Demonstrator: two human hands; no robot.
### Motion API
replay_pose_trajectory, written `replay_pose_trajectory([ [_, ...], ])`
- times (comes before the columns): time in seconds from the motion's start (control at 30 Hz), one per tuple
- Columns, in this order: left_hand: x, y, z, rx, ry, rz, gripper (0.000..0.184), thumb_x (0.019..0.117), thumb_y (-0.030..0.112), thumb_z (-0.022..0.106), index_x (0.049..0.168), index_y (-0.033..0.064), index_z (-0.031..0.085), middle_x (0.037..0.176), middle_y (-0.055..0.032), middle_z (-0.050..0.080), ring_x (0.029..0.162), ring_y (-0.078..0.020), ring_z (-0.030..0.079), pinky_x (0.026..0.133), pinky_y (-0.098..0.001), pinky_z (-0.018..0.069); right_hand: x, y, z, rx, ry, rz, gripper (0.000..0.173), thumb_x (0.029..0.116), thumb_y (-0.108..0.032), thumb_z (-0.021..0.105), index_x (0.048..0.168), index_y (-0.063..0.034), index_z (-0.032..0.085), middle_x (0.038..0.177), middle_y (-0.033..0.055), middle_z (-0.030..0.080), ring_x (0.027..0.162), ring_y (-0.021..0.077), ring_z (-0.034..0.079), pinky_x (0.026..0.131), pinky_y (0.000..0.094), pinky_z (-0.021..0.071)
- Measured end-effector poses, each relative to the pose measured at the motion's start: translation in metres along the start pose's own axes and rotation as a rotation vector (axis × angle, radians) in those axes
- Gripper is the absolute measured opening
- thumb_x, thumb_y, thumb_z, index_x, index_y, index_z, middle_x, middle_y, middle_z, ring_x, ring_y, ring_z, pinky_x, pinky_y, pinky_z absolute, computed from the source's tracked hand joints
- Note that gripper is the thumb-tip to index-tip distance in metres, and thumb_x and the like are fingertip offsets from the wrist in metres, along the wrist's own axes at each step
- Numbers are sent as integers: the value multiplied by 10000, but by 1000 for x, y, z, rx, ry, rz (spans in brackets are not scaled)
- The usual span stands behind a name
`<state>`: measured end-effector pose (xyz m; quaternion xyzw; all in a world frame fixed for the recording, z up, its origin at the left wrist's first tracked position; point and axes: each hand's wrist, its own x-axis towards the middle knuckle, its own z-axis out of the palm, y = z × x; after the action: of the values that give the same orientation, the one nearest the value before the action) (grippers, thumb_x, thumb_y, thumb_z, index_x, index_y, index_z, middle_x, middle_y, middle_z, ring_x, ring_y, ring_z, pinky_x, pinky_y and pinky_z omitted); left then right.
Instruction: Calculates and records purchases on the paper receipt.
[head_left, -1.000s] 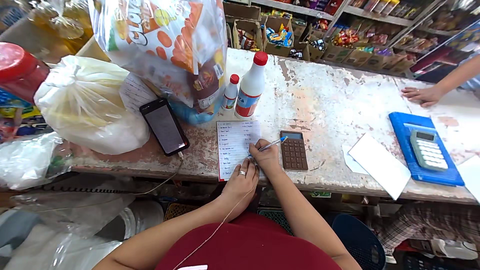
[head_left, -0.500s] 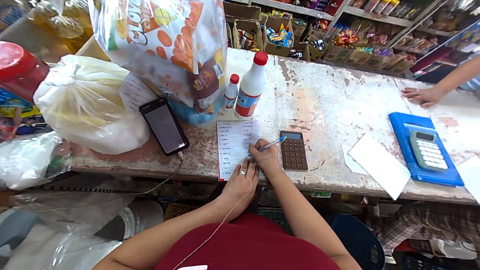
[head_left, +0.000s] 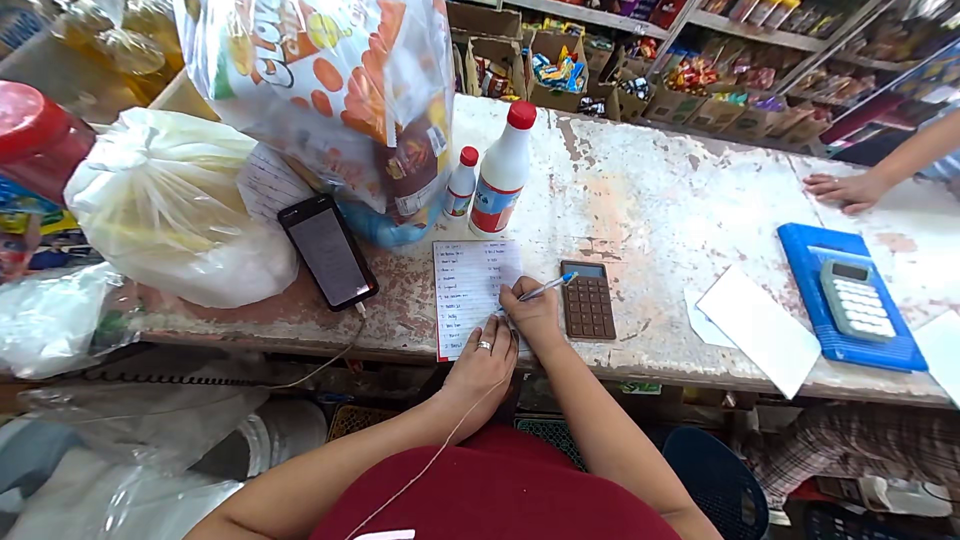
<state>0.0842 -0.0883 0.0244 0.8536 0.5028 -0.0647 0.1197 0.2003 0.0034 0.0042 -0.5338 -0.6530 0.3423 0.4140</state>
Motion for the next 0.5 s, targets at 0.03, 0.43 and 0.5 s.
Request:
replay_pose_trajectory([
  [0.03, 0, 0, 0, 2, -1, 2, 769, 996, 361, 604, 1533, -108, 316, 1620, -308, 287, 1513, -426, 311, 1180, -544, 343, 0, 0, 0, -6, -1, 1, 357, 919, -50, 693, 620, -96, 502, 513, -35, 464, 443, 20, 410, 443, 205, 339],
  [0.43, 0, -1, -1, -7, -3, 17, 762, 1003, 354, 598, 1535, -110, 312, 1620, -309, 287, 1512, -435, 308, 1180, -555, 340, 2, 0, -2, -53, -51, -5, 351, 912, -47, 682, 622, -98, 491, 514, -35, 452, 446, 29, 404, 448, 219, 334],
  [0.5, 0, -1, -1, 3, -4, 21, 751, 1006, 349, 593, 1532, -110, 318, 1617, -309, 295, 1506, -441, 318, 1174, -558, 348, 2, -2, -2, -65, -62, 5, 356, 910, -54, 693, 618, -98, 493, 510, -33, 451, 444, 32, 404, 447, 222, 331],
])
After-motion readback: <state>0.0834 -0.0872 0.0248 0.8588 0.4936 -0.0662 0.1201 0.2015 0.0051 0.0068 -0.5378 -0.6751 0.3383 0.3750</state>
